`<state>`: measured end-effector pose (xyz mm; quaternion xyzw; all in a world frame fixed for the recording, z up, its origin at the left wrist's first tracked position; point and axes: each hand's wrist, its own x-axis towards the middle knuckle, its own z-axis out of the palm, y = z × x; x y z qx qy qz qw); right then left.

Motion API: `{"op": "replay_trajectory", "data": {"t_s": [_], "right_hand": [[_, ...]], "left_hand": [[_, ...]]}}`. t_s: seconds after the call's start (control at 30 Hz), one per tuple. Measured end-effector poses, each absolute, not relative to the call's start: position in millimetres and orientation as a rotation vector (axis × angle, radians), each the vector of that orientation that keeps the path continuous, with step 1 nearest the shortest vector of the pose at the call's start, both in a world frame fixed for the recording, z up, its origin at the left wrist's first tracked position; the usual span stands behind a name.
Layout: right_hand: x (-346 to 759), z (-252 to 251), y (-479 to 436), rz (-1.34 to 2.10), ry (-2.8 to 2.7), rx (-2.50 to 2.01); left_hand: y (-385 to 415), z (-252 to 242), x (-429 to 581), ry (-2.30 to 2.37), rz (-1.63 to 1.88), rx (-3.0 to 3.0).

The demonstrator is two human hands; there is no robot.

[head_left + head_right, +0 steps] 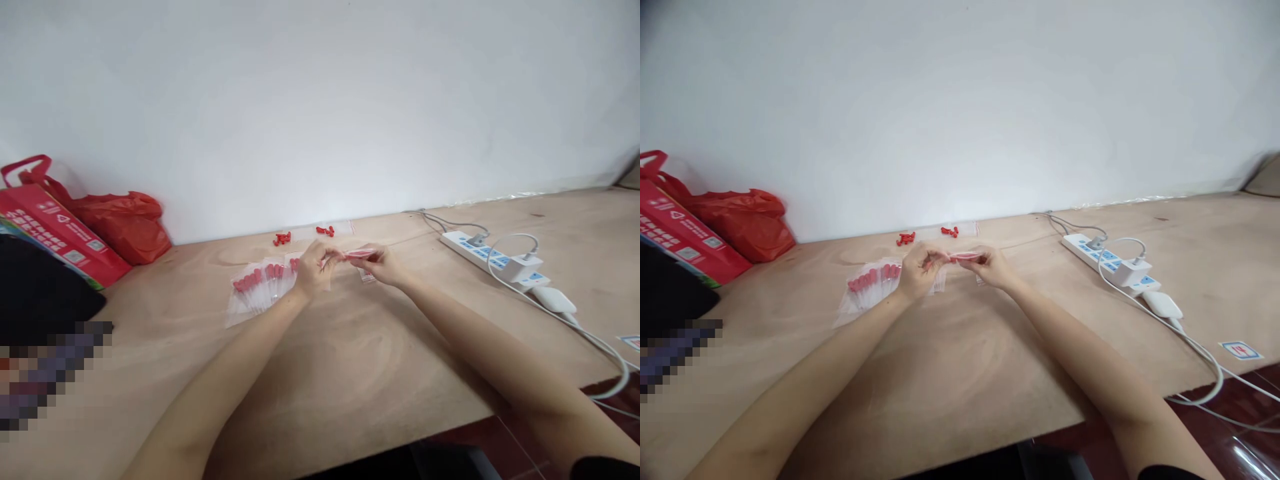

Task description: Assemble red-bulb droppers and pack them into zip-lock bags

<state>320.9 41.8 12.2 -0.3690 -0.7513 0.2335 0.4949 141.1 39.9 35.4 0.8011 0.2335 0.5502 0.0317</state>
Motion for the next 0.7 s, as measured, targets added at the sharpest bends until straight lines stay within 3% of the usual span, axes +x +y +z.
{"op": "replay_trajectory", "data": {"t_s": [0.23, 0.43, 0.7], "right_hand": [[342, -28, 27, -0.101, -2.168, -0.853], [352, -31, 6, -0.651, -2.288, -0.707], [351, -30, 2, -0.736, -2.243, -0.661]], "left_hand": [[30, -12, 124, 0.547, 1.274, 2.893], [34, -28, 121, 0.498, 1.150, 3.029], [33, -26, 115, 0.567, 1.206, 3.130]]}}
